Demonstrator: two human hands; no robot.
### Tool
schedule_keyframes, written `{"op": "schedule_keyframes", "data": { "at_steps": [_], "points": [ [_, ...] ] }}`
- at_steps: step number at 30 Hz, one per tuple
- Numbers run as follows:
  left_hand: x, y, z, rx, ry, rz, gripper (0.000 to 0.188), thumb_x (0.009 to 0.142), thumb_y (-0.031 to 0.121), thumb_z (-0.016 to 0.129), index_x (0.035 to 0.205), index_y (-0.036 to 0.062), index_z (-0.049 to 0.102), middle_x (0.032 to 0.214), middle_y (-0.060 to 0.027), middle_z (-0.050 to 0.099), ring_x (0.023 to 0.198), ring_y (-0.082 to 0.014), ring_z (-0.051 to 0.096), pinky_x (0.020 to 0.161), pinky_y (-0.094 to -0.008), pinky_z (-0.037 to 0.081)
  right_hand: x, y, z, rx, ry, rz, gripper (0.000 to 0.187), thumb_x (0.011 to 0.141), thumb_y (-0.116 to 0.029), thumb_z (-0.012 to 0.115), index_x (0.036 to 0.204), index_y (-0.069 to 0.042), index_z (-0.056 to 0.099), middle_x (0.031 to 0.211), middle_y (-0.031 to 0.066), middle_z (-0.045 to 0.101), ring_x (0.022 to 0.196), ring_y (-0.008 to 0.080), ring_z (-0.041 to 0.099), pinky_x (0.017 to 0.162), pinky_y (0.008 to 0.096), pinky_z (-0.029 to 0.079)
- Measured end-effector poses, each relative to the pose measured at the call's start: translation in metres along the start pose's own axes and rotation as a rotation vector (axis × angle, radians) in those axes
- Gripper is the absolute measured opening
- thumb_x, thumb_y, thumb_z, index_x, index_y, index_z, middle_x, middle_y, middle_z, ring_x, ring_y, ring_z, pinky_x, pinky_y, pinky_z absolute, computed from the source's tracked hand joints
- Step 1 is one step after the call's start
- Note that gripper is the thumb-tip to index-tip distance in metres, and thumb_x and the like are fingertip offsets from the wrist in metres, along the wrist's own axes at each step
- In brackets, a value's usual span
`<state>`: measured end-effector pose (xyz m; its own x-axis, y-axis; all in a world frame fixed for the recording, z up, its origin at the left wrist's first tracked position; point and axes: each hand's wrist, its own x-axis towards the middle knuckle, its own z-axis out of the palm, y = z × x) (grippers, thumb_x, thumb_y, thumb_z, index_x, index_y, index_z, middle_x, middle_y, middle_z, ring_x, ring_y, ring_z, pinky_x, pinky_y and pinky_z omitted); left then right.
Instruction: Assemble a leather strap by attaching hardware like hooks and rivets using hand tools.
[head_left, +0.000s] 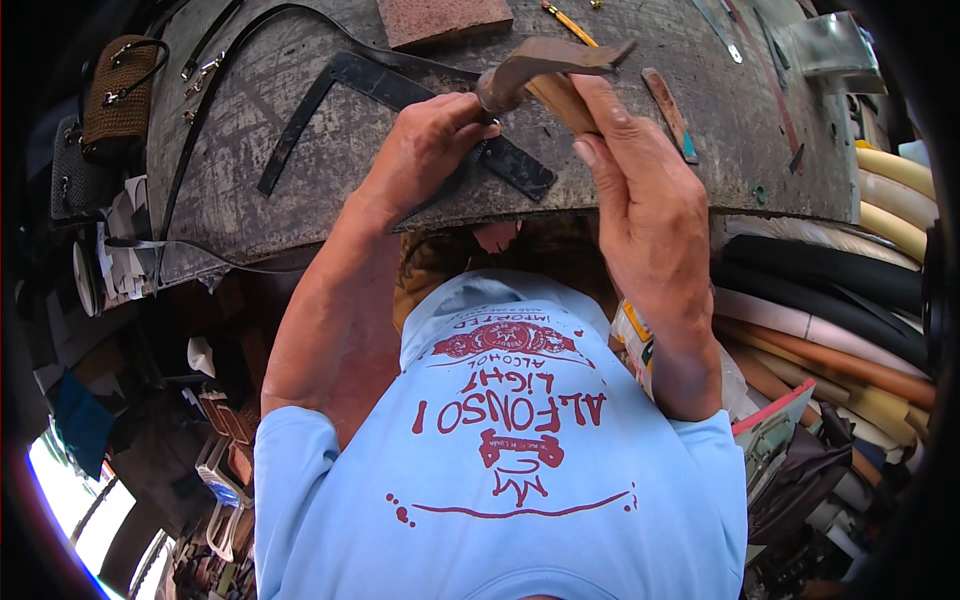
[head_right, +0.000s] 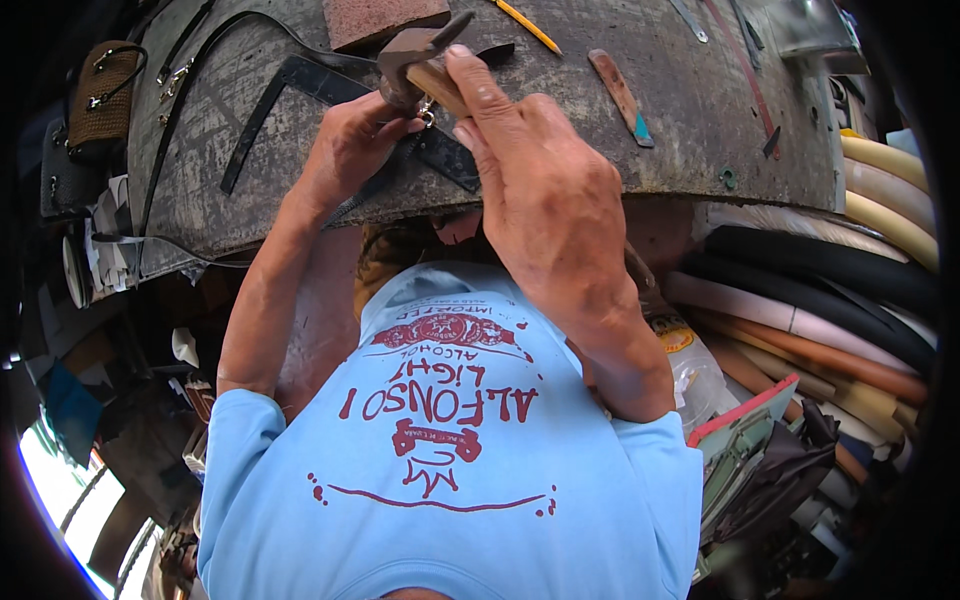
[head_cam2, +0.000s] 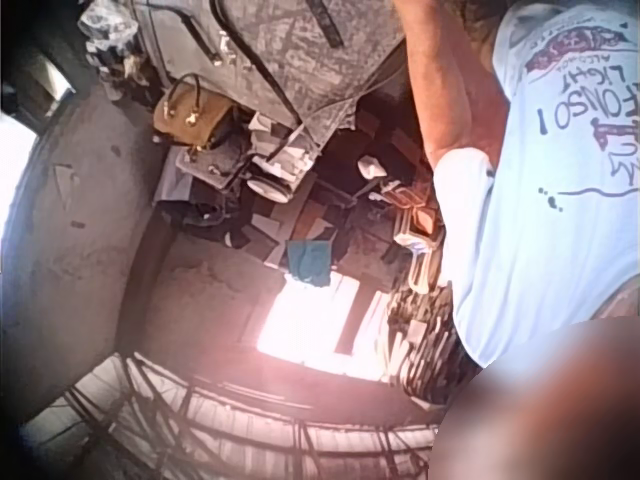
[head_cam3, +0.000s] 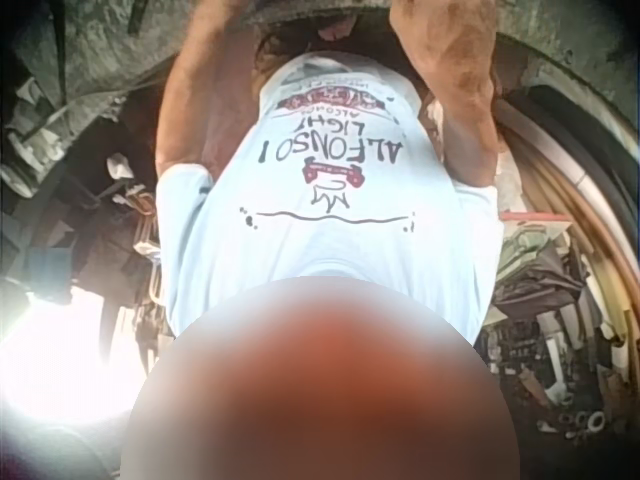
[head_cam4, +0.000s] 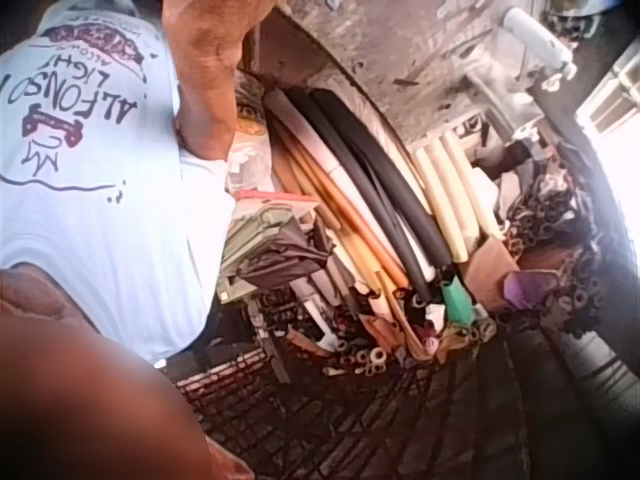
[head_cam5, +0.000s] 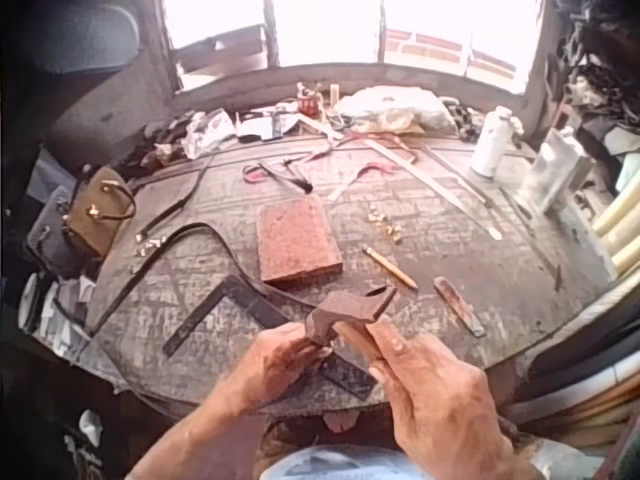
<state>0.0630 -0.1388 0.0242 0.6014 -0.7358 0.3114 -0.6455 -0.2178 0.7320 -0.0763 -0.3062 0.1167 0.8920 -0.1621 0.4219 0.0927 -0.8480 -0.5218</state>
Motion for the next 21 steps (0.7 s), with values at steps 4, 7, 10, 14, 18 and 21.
{"op": "schedule_keyframes", "data": {
  "at_steps": [4, 7, 10, 14, 18, 21],
  "points": [
    [-0.003, -0.005, 0.001, -0.090, 0.017, 0.042, 0.024, 0.085, 0.007, 0.070, 0.108, 0.0040, 0.064, 0.090, -0.0153, 0.065, 0.083, -0.0348, 0.063, 0.071, -0.0402, 0.052, 0.000, -0.001, 0.009, -0.096, -0.080, 0.023, 0.048, 0.093, -0.013, 0.063, 0.140, -0.021, 0.055, 0.077, 0.0098, 0.055, 0.064, 0.0298, 0.059, 0.058, 0.0438, 0.049],
    [-0.004, -0.006, 0.000, -0.026, -0.009, 0.039, 0.026, 0.086, 0.006, 0.070, 0.111, 0.0046, 0.063, 0.092, -0.0151, 0.065, 0.084, -0.0357, 0.064, 0.071, -0.0406, 0.052, 0.005, -0.006, -0.005, -0.074, -0.066, -0.001, 0.044, 0.095, -0.011, 0.060, 0.138, -0.015, 0.056, 0.086, 0.0129, 0.061, 0.068, 0.0285, 0.060, 0.062, 0.0415, 0.049],
    [-0.005, -0.007, 0.000, -0.030, 0.018, 0.070, 0.017, 0.088, 0.001, 0.066, 0.105, 0.0011, 0.065, 0.093, -0.0132, 0.067, 0.083, -0.0277, 0.067, 0.073, -0.0340, 0.053, 0.011, -0.026, -0.027, 0.042, 0.090, -0.021, 0.039, 0.098, -0.007, 0.056, 0.137, -0.004, 0.055, 0.095, 0.0147, 0.068, 0.073, 0.0269, 0.062, 0.067, 0.0383, 0.049],
    [-0.004, -0.004, 0.002, -0.028, 0.028, 0.086, 0.018, 0.087, 0.001, 0.068, 0.104, 0.0011, 0.064, 0.092, -0.0134, 0.066, 0.082, -0.0298, 0.066, 0.073, -0.0346, 0.052, 0.011, -0.003, -0.009, -0.114, 0.333, -0.404, 0.035, 0.100, -0.005, 0.050, 0.133, 0.002, 0.056, 0.099, 0.0117, 0.070, 0.075, 0.0270, 0.066, 0.067, 0.0396, 0.052],
    [-0.004, -0.010, 0.004, 0.033, 0.006, 0.062, 0.015, 0.088, 0.003, 0.068, 0.103, 0.0012, 0.064, 0.092, -0.0121, 0.066, 0.084, -0.0250, 0.068, 0.072, -0.0336, 0.053, 0.020, -0.010, -0.003, -0.329, -0.182, -0.026, 0.045, 0.096, -0.017, 0.058, 0.140, -0.020, 0.054, 0.077, 0.0091, 0.057, 0.068, 0.0287, 0.065, 0.061, 0.0438, 0.052],
    [-0.010, -0.009, 0.000, -0.035, -0.015, -0.070, 0.014, 0.093, 0.008, 0.066, 0.104, 0.0017, 0.063, 0.094, -0.0092, 0.066, 0.087, -0.0190, 0.067, 0.073, -0.0319, 0.054, 0.024, 0.026, -0.008, -0.292, -0.075, 0.008, 0.041, 0.097, -0.023, 0.057, 0.138, -0.022, 0.055, 0.085, 0.0110, 0.061, 0.069, 0.0310, 0.066, 0.061, 0.0427, 0.053]
  ]
}}
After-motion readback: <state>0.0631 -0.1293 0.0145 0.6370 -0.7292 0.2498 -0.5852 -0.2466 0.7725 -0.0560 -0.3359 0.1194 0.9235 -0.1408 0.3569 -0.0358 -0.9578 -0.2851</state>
